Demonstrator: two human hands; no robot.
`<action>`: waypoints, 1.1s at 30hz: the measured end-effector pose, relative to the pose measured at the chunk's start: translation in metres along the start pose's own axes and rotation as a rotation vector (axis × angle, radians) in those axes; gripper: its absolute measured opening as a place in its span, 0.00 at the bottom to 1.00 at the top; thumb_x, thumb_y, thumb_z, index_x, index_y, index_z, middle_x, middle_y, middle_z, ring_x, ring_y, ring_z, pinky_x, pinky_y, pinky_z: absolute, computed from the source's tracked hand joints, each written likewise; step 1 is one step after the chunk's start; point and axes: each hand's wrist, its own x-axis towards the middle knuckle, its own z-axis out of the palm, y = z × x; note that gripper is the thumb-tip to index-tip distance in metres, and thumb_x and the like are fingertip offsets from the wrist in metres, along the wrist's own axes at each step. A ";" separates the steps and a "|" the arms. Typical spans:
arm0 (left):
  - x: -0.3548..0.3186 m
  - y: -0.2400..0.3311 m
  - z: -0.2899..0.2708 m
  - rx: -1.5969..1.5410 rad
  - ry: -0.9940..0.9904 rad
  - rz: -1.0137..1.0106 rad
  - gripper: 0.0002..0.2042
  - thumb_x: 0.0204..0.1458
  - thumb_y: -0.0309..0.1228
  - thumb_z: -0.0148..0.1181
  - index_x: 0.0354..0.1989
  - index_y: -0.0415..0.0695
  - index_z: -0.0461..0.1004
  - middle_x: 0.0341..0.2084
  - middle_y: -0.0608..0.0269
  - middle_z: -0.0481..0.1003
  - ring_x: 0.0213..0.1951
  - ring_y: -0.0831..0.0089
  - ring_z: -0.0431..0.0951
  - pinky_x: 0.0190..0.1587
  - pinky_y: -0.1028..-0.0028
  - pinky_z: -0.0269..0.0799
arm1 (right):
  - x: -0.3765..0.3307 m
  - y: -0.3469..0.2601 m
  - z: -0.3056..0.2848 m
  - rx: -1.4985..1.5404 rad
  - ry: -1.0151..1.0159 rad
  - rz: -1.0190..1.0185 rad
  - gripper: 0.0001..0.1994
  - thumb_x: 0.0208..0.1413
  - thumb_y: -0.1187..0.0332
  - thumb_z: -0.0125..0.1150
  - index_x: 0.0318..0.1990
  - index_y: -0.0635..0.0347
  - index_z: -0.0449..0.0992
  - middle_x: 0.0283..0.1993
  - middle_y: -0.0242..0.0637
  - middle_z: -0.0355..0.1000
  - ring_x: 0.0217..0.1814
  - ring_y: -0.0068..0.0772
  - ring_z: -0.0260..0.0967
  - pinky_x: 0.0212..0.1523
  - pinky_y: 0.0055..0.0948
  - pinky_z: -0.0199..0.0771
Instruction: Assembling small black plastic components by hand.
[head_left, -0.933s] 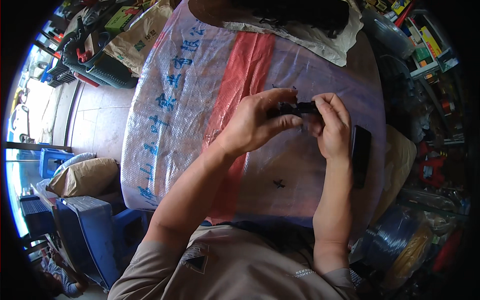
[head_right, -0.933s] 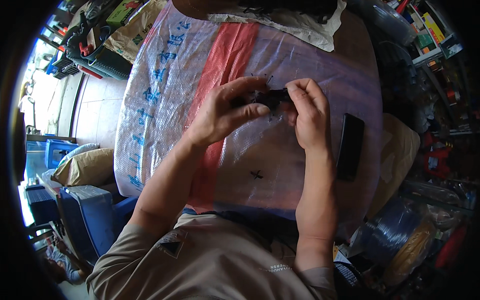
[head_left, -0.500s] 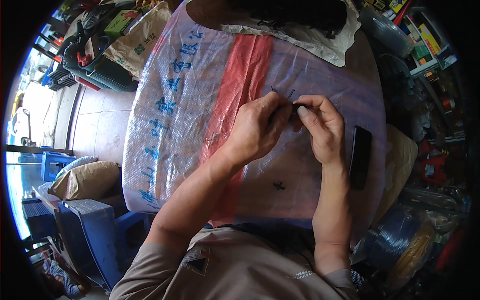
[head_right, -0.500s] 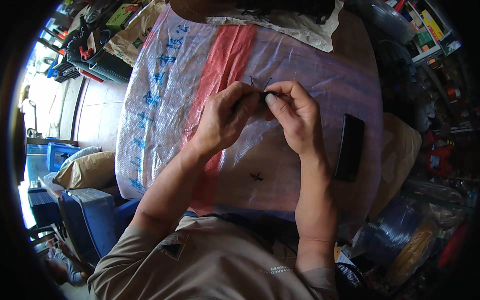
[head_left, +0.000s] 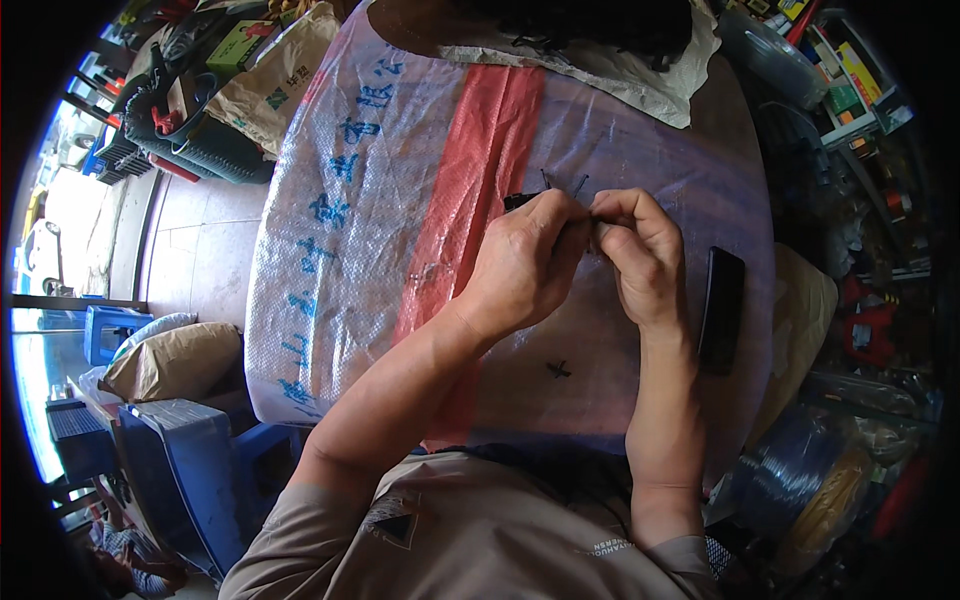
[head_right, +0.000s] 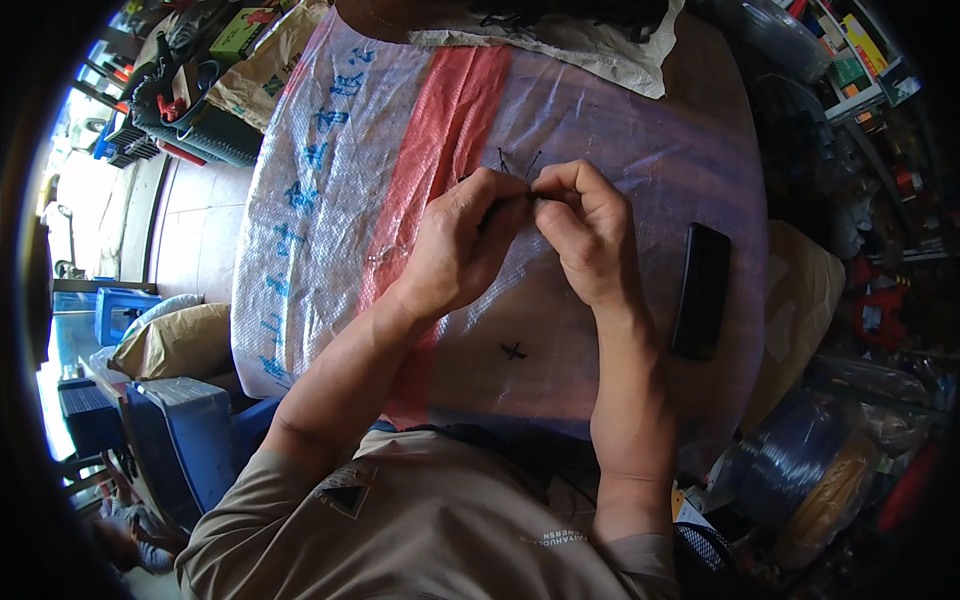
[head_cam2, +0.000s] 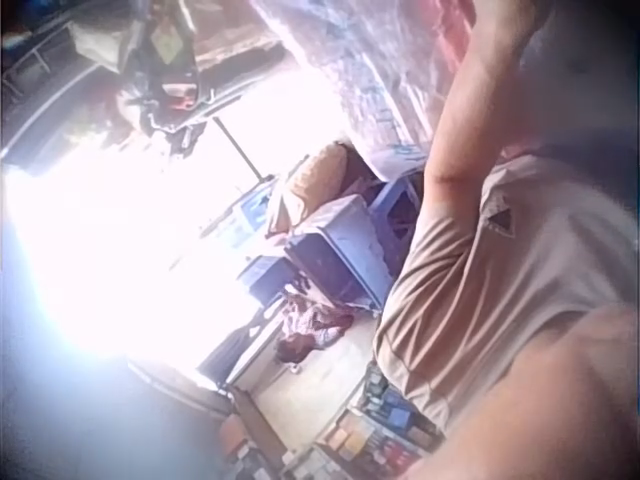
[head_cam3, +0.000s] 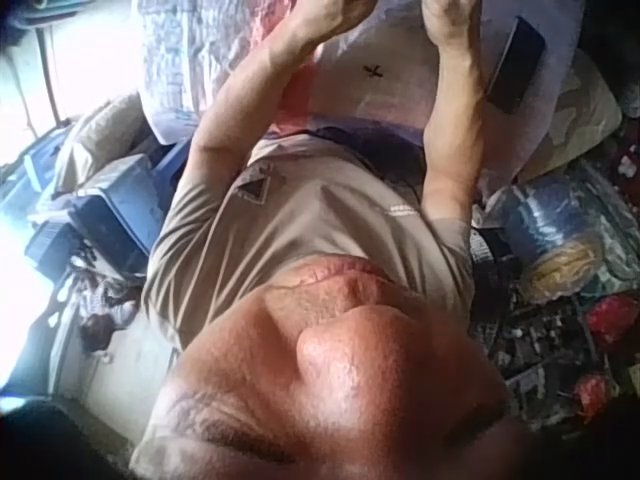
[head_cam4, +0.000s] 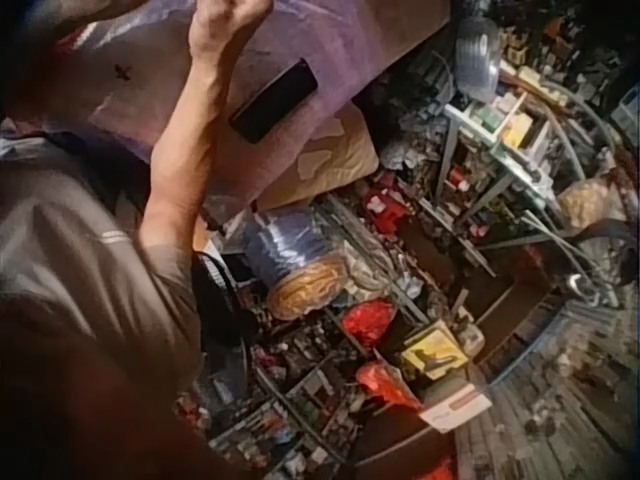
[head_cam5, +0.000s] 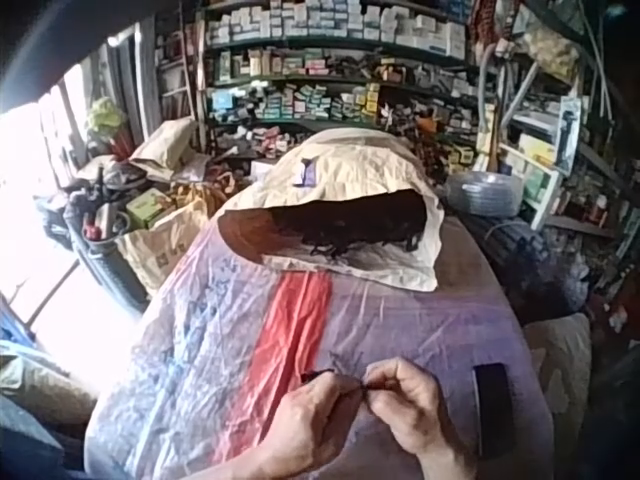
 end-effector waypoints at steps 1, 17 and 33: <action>-0.001 -0.001 0.000 -0.143 -0.001 -0.108 0.03 0.58 0.23 0.53 0.38 0.37 0.70 0.27 0.62 0.74 0.29 0.76 0.74 0.32 0.74 0.70 | 0.000 -0.003 0.001 0.040 0.010 0.049 0.05 0.56 0.76 0.54 0.39 0.64 0.73 0.32 0.24 0.69 0.32 0.11 0.61 0.34 0.15 0.63; 0.010 0.002 -0.028 -0.215 -0.363 -0.231 0.15 0.51 0.26 0.57 0.47 0.34 0.71 0.34 0.58 0.77 0.37 0.74 0.76 0.41 0.74 0.72 | -0.006 -0.020 -0.010 -0.159 -0.239 0.171 0.06 0.60 0.70 0.56 0.39 0.65 0.73 0.25 0.26 0.68 0.23 0.13 0.62 0.25 0.15 0.63; 0.020 -0.035 -0.048 -1.520 0.075 -0.752 0.16 0.56 0.34 0.47 0.44 0.34 0.70 0.39 0.46 0.76 0.38 0.58 0.80 0.35 0.64 0.82 | 0.008 0.012 -0.006 -0.880 -0.034 -0.300 0.14 0.48 0.77 0.61 0.44 0.66 0.73 0.38 0.46 0.72 0.37 0.44 0.72 0.39 0.34 0.71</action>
